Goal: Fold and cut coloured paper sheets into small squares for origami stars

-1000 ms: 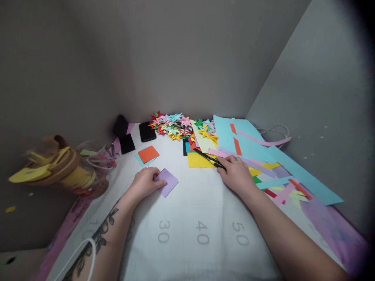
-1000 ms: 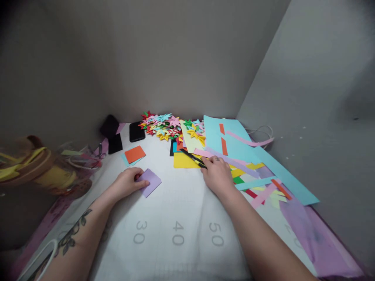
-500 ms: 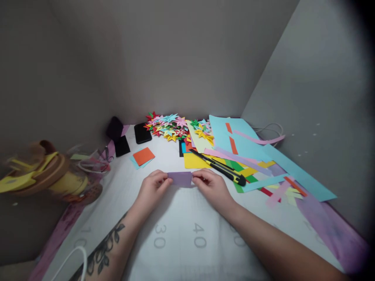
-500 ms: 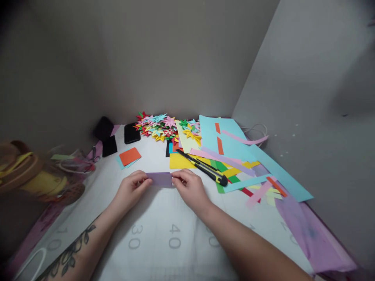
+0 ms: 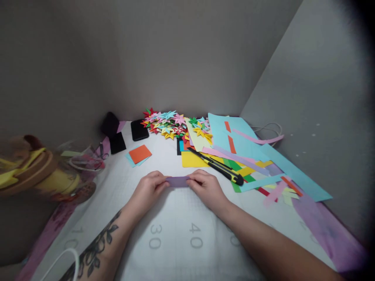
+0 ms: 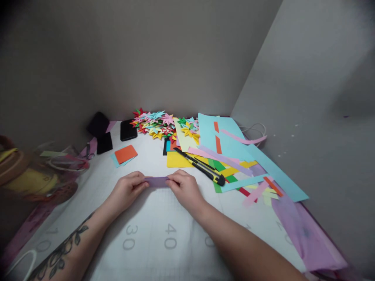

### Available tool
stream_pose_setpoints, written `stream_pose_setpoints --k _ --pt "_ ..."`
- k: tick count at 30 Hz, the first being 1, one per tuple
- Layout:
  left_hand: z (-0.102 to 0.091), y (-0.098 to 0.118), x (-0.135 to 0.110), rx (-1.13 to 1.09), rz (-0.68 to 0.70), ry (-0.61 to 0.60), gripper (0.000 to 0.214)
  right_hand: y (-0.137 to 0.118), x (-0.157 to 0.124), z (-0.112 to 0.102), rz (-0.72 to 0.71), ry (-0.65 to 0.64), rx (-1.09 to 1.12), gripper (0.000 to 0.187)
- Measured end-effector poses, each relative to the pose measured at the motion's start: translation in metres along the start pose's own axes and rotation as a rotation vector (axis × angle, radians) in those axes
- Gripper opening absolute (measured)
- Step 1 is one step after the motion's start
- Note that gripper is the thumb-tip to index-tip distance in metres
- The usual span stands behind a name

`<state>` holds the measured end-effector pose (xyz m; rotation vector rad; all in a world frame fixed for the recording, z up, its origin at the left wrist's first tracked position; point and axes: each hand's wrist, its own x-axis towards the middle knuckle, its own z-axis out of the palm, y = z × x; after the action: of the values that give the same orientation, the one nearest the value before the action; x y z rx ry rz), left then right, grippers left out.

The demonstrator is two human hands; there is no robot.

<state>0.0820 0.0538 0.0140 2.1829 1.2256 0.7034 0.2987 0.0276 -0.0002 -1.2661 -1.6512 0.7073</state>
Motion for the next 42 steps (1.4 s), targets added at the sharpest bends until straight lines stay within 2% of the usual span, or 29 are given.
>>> stream_pose_setpoints --k 5,11,15,17,19,22,24,28,31,37,39,42 --pt "-0.001 -0.002 0.0 0.035 0.033 -0.023 0.017 0.001 0.0 0.0 -0.043 -0.007 -0.019 0.014" --pt "-0.004 0.0 -0.002 0.094 0.182 0.122 0.019 -0.008 -0.004 -0.006 -0.174 0.078 0.006 0.017" --pt "-0.002 0.006 -0.003 0.042 0.197 0.122 0.018 -0.014 -0.005 -0.01 -0.277 0.121 0.02 0.017" --pt "0.001 0.01 -0.003 -0.075 0.115 0.129 0.017 -0.016 -0.006 -0.01 -0.277 0.123 0.025 0.017" --pt "0.006 0.015 -0.003 -0.28 -0.051 0.139 0.019 -0.017 -0.007 -0.008 -0.249 0.134 0.054 0.017" --pt "0.013 0.02 -0.002 -0.645 -0.297 0.092 0.026 -0.02 -0.009 -0.001 -0.187 0.137 0.108 0.016" --pt "0.016 0.021 -0.001 -0.826 -0.376 0.074 0.024 -0.021 -0.01 0.004 -0.172 0.112 0.123 0.012" --pt "0.018 0.021 0.0 -1.023 -0.452 0.147 0.031 -0.023 -0.011 0.008 -0.183 0.024 0.172 0.008" --pt "0.018 0.02 -0.001 -1.057 -0.477 0.175 0.034 -0.024 -0.01 0.007 -0.097 -0.056 0.295 0.011" --pt "0.024 0.016 -0.002 -1.019 -0.392 0.121 0.031 -0.027 -0.008 0.009 0.273 -0.183 0.556 0.024" --pt "0.024 0.019 -0.002 -1.082 -0.393 0.124 0.031 -0.029 -0.008 0.01 0.342 -0.203 0.599 0.027" --pt "0.023 0.029 -0.002 -1.235 -0.47 0.123 0.028 -0.031 -0.007 0.01 0.385 -0.264 0.649 0.03"
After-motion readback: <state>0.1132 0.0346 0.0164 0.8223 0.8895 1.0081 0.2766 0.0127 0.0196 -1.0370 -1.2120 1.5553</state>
